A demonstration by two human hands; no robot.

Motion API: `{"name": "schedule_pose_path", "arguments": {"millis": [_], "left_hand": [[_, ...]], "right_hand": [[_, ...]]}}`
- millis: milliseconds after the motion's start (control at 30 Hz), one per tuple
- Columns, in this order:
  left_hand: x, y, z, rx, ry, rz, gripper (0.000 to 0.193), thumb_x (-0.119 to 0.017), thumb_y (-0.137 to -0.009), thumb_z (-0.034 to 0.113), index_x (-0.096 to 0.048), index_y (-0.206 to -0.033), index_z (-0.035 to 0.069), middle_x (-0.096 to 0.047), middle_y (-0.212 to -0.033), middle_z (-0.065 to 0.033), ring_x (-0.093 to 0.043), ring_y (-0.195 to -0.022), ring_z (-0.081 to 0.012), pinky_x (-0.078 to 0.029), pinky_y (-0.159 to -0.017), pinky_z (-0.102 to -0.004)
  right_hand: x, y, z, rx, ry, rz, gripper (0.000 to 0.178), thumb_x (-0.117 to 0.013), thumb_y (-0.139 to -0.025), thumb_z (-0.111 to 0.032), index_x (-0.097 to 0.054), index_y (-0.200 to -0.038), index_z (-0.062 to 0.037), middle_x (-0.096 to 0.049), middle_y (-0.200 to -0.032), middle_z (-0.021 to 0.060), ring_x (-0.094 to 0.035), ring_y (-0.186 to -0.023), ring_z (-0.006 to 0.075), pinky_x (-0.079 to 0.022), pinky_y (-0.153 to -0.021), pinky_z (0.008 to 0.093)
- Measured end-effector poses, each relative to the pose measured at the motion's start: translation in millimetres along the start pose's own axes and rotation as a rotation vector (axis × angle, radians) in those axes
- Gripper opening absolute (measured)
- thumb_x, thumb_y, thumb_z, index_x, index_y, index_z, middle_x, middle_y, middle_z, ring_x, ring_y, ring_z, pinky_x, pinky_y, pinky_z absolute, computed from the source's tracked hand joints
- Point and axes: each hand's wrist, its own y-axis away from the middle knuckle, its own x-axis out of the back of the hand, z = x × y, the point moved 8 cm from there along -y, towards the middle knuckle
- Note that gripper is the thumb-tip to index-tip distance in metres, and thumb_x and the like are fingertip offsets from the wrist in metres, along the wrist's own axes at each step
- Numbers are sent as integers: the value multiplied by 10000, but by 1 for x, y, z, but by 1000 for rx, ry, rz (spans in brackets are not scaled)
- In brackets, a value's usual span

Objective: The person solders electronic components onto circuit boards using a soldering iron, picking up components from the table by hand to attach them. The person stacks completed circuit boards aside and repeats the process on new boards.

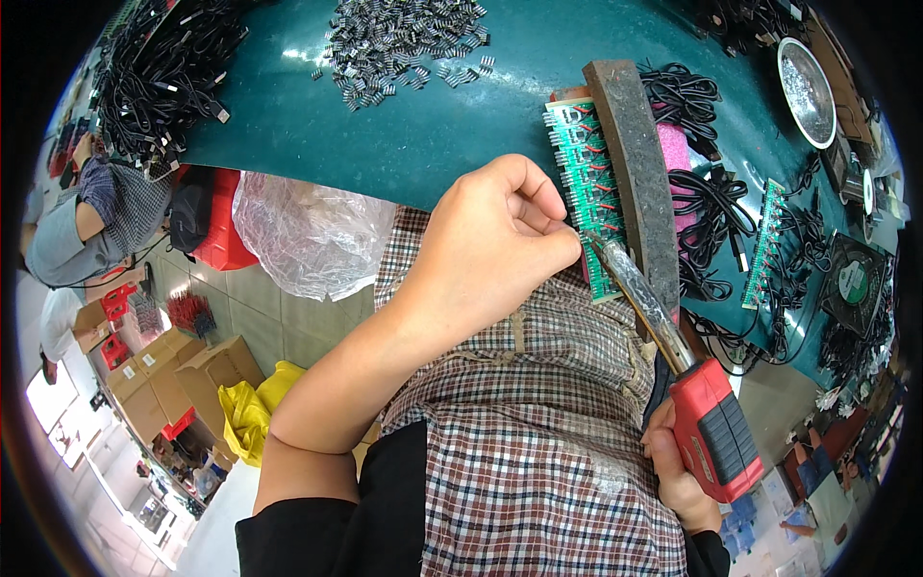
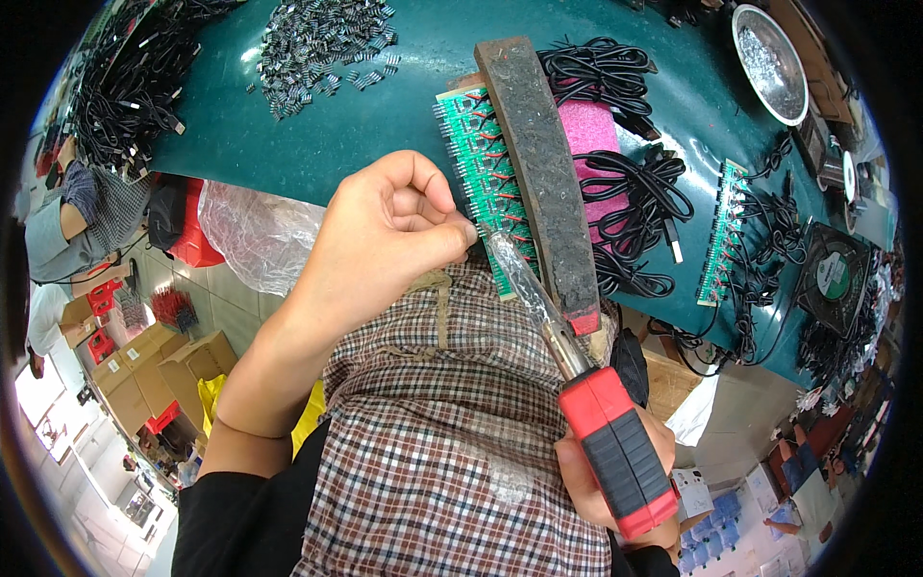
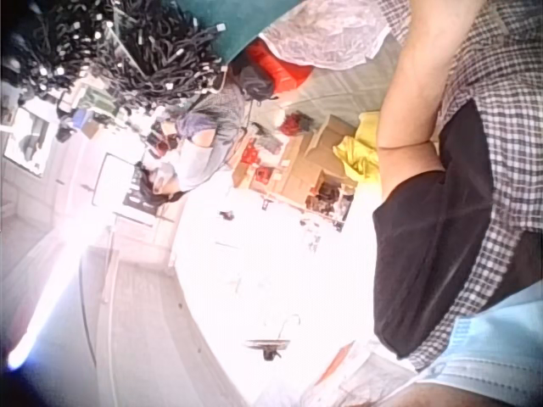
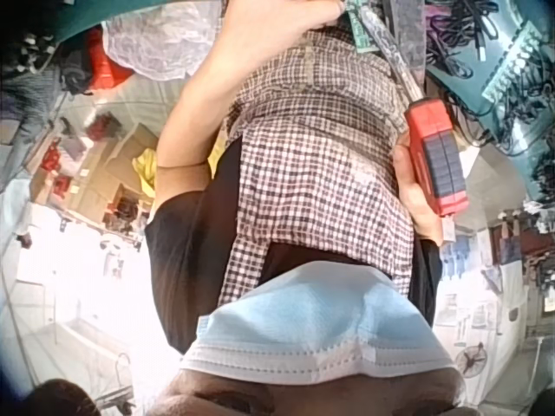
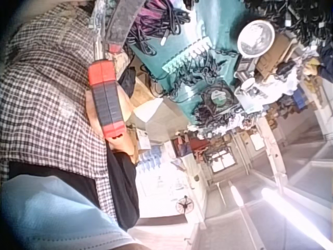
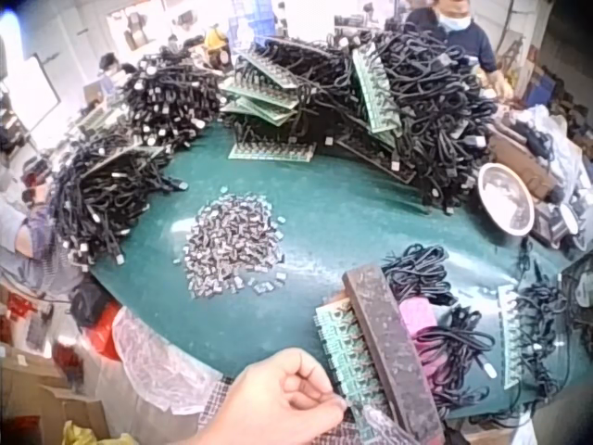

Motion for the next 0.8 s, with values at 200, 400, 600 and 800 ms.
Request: {"name": "schedule_pose_path", "arguments": {"millis": [200,400,600,800], "left_hand": [[0,0,0,5,-14,2,210,-747,-852,-33,-571,-958,10,-694,-836,-48,-673,-739,-58,-527,-647,-194],[0,1,1,6,-29,13,209,-744,-850,-33,-569,-953,17,-688,-834,-38,-664,-741,-51,-522,-652,-190],[0,1,1,0,-65,19,213,-745,-849,-30,-565,-951,23,-680,-831,-32,-651,-736,-39,-508,-639,-186],[0,1,0,0,-54,19,220,-749,-845,-28,-562,-949,23,-675,-828,-27,-642,-726,-33,-500,-629,-184]], "right_hand": [[0,0,0,3,10,-5,266,-808,-737,-88,-709,-982,-55,-676,-810,90,-680,-674,298,-538,-607,380],[2,3,-3,70,5,58,284,-808,-738,-81,-714,-1003,-42,-687,-844,98,-691,-687,302,-556,-621,384],[1,5,0,80,47,10,321,-816,-725,-78,-713,-1022,-18,-688,-868,136,-696,-696,317,-561,-613,399],[0,5,3,72,32,20,331,-824,-724,-89,-712,-1025,-13,-678,-865,144,-687,-677,322,-557,-601,399]]}}
